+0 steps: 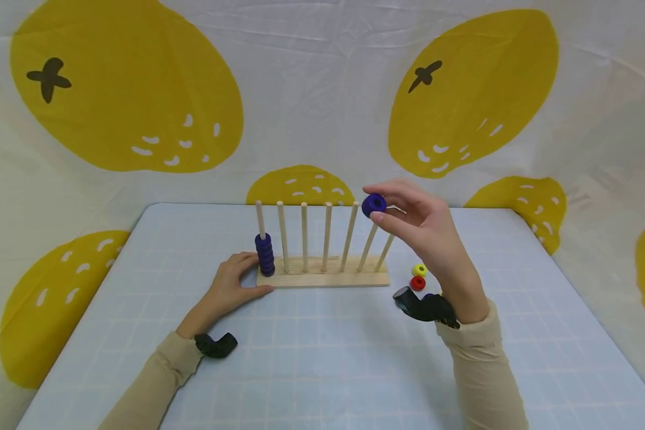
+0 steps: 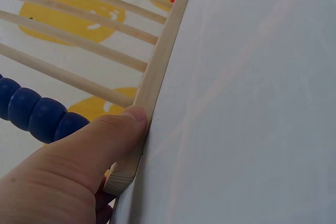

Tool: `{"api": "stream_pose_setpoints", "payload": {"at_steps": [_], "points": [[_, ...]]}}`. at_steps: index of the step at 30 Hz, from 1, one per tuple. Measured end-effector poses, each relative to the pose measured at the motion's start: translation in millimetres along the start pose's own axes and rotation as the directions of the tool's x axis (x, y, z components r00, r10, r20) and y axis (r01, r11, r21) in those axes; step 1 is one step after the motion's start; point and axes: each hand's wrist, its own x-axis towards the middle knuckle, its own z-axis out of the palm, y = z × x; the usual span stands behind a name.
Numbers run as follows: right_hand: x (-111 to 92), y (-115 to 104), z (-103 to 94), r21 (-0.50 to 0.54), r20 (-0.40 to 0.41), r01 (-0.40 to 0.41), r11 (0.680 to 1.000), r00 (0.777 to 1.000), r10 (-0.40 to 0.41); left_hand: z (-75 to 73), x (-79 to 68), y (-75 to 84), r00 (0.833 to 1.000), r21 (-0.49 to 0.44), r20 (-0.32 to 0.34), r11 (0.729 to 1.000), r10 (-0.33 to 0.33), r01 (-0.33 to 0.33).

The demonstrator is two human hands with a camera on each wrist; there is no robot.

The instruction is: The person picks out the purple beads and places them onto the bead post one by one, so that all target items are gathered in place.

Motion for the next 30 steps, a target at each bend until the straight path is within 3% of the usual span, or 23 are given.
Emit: {"api": "stream_pose_setpoints", "payload": {"at_steps": [13, 23, 30], "points": [[36.2, -15.3, 21.0, 0.069, 0.142, 0.147, 0.987, 0.978, -0.156, -0.7, -0.1, -0.1, 1.0, 0.0, -0.002, 1.0, 0.005, -0.005], [60.3, -12.6, 34.1, 0.06, 0.237, 0.271, 0.961, 0.931, -0.277, -1.5, 0.1, 2.2, 1.0, -0.007, -0.013, 1.0, 0.017, -0.017], [75.6, -11.0, 39.4, 0.121, 0.308, 0.308, 0.944, 0.892, -0.33, -0.7, 0.1, 1.6, 1.0, -0.012, -0.018, 1.0, 0.022, -0.022]]}}
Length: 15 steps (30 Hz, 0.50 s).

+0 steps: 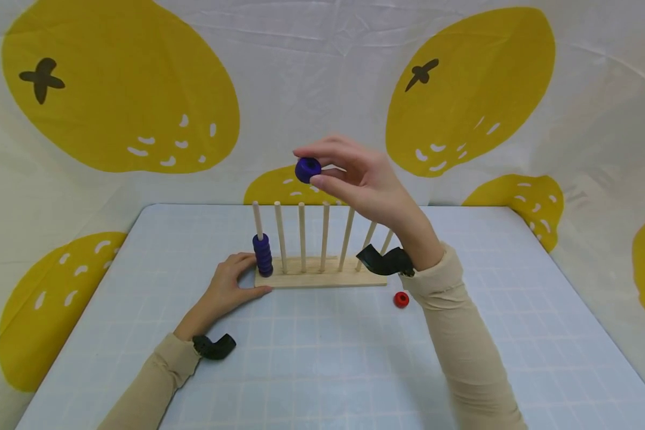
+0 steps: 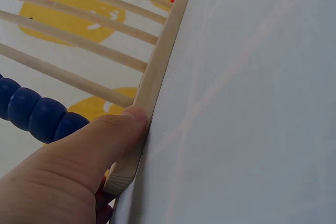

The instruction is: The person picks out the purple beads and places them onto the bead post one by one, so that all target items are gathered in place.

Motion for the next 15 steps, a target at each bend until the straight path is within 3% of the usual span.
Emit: {"api": "stream_pose_setpoints", "payload": {"at_steps": [9, 15], "points": [[21.4, 12.3, -2.6, 0.008, 0.074, 0.056, 0.998, 0.996, -0.057, 0.7, -0.1, -0.7, 1.0, 0.004, 0.0, 1.0, -0.004, 0.004], [33.7, 22.2, -1.4, -0.051, 0.087, 0.028, 0.998, 0.996, -0.024, 0.7, 0.4, -1.9, 1.0, 0.014, -0.006, 1.0, 0.008, -0.008]]}}
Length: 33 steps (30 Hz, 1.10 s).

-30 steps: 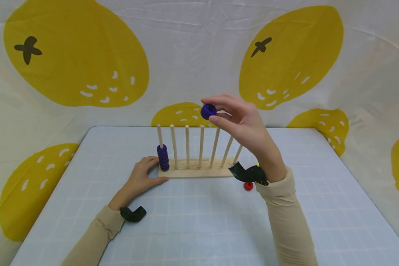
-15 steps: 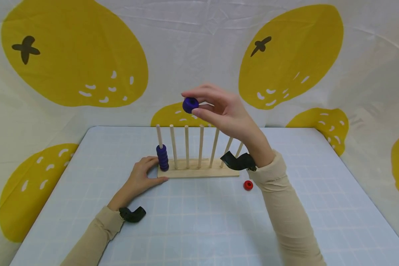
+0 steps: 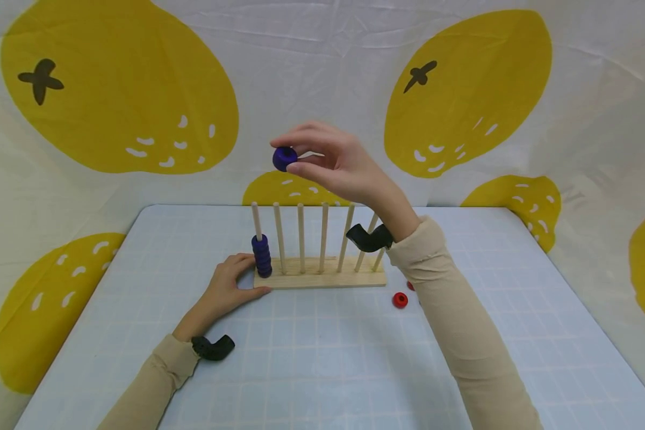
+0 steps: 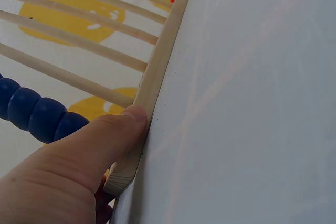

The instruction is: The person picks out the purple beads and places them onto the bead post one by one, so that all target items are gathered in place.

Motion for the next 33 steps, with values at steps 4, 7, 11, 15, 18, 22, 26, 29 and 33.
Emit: {"api": "stream_pose_setpoints", "payload": {"at_steps": [4, 7, 11, 15, 18, 22, 26, 29, 33], "points": [[6.4, 5.8, 2.2, -0.064, 0.006, -0.042, 0.997, 0.999, 0.042, -0.1, -0.2, -0.2, 1.0, -0.005, 0.003, 1.0, -0.001, 0.001], [11.0, 10.3, 4.5, -0.093, 0.023, -0.048, 0.995, 0.998, 0.05, -0.3, -0.4, 0.3, 1.0, -0.003, 0.005, 1.0, -0.005, 0.005], [15.6, 16.8, 8.6, -0.085, 0.059, -0.068, 0.994, 0.996, 0.073, -0.6, -0.3, 0.9, 1.0, -0.001, 0.004, 1.0, 0.001, -0.001], [16.5, 23.7, 13.8, -0.066, 0.097, -0.117, 0.991, 0.988, 0.123, -0.8, 0.2, 1.1, 1.0, -0.009, 0.003, 1.0, 0.006, -0.006], [15.1, 29.5, 18.2, -0.067, 0.127, -0.127, 0.99, 0.983, 0.135, -0.9, -0.1, 1.2, 1.0, -0.011, 0.011, 1.0, -0.005, 0.005], [12.4, 36.0, 22.9, -0.032, 0.148, -0.146, 0.989, 0.978, 0.149, -1.1, -0.4, 0.9, 1.0, -0.004, 0.021, 1.0, -0.022, 0.022], [9.6, 42.9, 27.9, -0.015, 0.179, -0.174, 0.985, 0.968, 0.174, -0.9, -0.8, 0.2, 0.999, 0.005, 0.022, 1.0, -0.023, 0.023], [7.3, 46.3, 30.7, -0.061, 0.206, -0.195, 0.979, 0.957, 0.204, -0.9, -0.6, 0.2, 0.999, 0.006, 0.025, 1.0, -0.024, 0.024], [5.6, 47.4, 33.2, -0.134, 0.225, -0.191, 0.973, 0.95, 0.217, -1.1, 0.1, 1.1, 1.0, 0.003, 0.023, 1.0, -0.021, 0.021]]}}
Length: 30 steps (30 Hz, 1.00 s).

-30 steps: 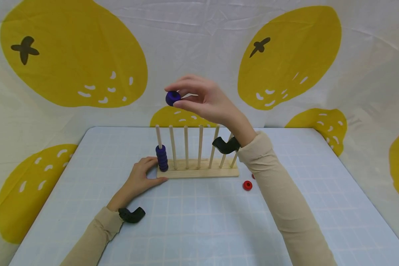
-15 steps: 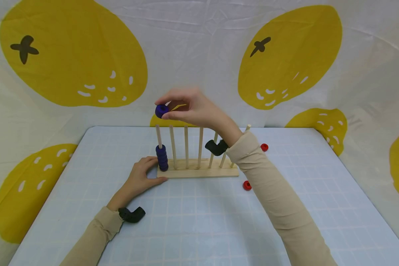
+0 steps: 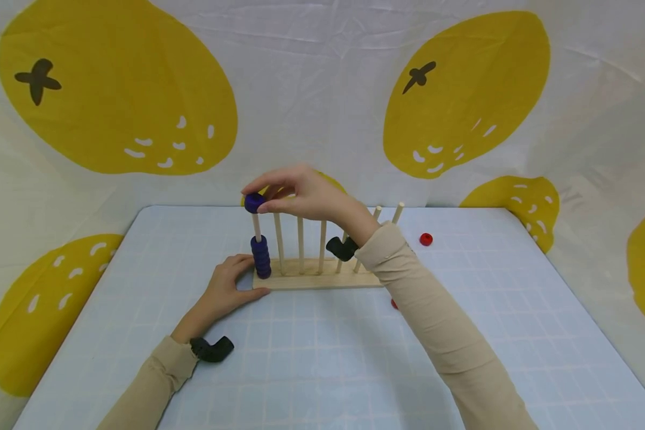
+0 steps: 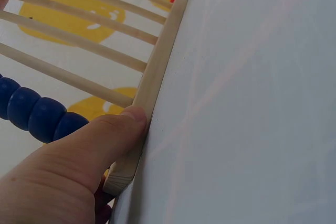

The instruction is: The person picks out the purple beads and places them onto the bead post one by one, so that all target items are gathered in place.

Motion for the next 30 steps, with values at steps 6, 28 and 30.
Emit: {"api": "stream_pose_setpoints", "payload": {"at_steps": [6, 28, 30], "points": [[1.8, 1.3, 3.3, -0.091, 0.023, 0.032, 0.995, 0.999, -0.03, -0.5, 0.3, 0.0, 1.0, 0.002, -0.002, 1.0, 0.0, 0.0], [-1.0, -1.8, 5.4, -0.255, -0.022, -0.019, 0.967, 1.0, 0.014, 0.3, -0.5, -1.0, 1.0, 0.002, -0.002, 1.0, -0.01, 0.01], [-2.4, -1.0, 5.4, -0.241, -0.063, -0.004, 0.971, 0.998, -0.012, 0.7, -0.5, -1.2, 1.0, 0.0, -0.002, 1.0, -0.009, 0.009]]}}
